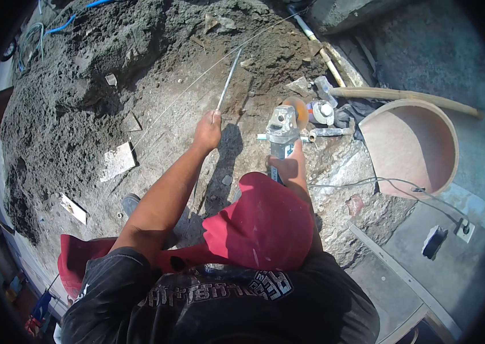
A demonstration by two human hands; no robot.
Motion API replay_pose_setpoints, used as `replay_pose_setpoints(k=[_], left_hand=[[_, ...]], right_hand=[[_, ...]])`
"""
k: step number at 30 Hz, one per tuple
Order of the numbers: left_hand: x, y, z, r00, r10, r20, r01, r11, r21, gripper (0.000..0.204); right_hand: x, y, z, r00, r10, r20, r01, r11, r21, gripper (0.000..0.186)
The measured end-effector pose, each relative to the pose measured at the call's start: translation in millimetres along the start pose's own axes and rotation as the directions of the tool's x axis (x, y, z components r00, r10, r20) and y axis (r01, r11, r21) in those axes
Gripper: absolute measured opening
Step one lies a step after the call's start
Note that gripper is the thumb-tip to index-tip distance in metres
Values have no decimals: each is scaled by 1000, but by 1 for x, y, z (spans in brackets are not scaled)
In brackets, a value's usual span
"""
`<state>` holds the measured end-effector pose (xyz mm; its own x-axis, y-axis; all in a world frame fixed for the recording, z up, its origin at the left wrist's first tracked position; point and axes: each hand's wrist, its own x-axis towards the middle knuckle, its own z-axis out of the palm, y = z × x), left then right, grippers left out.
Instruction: Using bolt cutters and an angle grinder to cut and bend metal reinforcement rods at a construction site.
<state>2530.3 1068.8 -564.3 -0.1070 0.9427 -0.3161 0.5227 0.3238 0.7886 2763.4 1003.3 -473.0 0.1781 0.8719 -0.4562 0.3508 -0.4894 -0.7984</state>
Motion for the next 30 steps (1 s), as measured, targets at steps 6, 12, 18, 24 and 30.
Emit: replay_pose_setpoints(k=[6,12,18,24,30], left_hand=[[-24,-49,15,996,-82,30,81,997,14,38],[-44,-65,16,976,-206,70,205,978,22,39],[-50,-83,23,937,-329,122,319,943,91,41],[-52,-89,30,917,-341,206,318,938,136,40],[-55,-100,43,913,-361,189,348,932,101,38]], right_hand=[[13,-1,12,1000,2,25,-1,998,-59,74],[12,1,21,999,27,29,-24,993,-114,74],[16,-2,36,999,-26,24,31,960,-280,72],[35,5,58,996,-34,77,64,895,-441,63],[56,22,87,988,12,153,72,844,-531,67]])
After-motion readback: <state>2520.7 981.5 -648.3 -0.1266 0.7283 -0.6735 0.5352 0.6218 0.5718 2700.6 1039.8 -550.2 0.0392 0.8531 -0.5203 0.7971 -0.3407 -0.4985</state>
